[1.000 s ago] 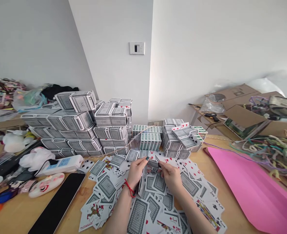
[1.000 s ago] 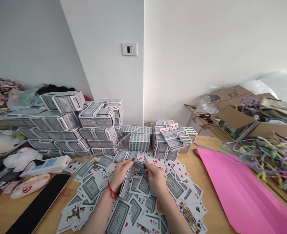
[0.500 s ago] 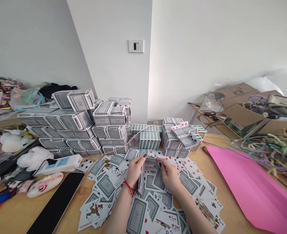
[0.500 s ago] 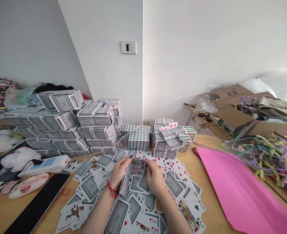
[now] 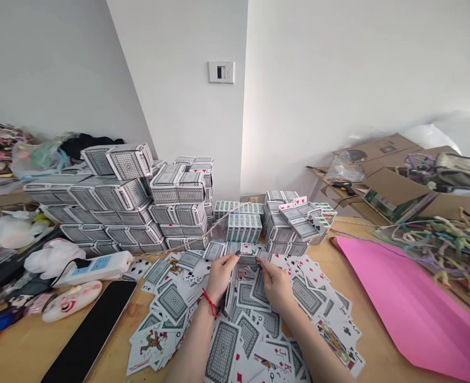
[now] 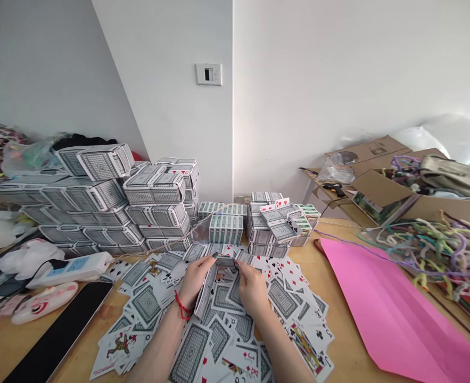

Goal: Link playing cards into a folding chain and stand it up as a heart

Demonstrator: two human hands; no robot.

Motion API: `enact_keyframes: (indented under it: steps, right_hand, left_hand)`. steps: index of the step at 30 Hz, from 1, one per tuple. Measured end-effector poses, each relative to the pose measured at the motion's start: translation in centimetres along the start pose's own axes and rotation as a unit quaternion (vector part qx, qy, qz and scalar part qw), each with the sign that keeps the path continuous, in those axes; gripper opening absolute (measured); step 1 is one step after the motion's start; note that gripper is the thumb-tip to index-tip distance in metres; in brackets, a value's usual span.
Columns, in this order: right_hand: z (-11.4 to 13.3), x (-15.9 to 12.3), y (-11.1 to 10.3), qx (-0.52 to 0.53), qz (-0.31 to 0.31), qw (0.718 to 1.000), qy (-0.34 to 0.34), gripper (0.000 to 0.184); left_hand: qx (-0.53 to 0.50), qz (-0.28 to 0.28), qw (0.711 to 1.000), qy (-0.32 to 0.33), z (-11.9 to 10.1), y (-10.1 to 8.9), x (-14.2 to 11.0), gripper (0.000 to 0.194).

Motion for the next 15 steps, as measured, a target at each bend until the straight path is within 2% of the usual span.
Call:
enact_keyframes:
  steps: [5,11,13,15]
  right_hand:
    - [1.2,-0.4,1.0,-0.044,-0.01,0.999,-0.021,0.049]
    - [2.4,-1.1,2.8,-0.071,-0.006,0.997,0.021,0.073]
    - [2.3,-1.0,2.5,-0.03,0.008,0.999,0.019,0.071]
    - [2.0,-0.6,1.8,0.04,0.034,0.999,0.0,0.058]
  left_hand:
    - [0.025,-0.008,0.999,0.026,-0.2,0.0,0.0,0.034]
    - [0.058,-0.017,0.995,0.08,-0.4,0.1,-0.2,0.029]
    - [0.037,-0.033,0.996,0.073,-0.4,0.0,-0.1,0.03]
    - [0.007,-0.043,0.998,0.051,-0.4,-0.2,0.0,0.031]
Point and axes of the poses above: each hand's wrist, its own x-axis towards the middle knuckle, its own y-axis out of the palm, z = x × y, the point moved 2 cm from there along x, towards the middle knuckle, and after that the axes turned 6 degrees about -y, right-handed, at the moved point
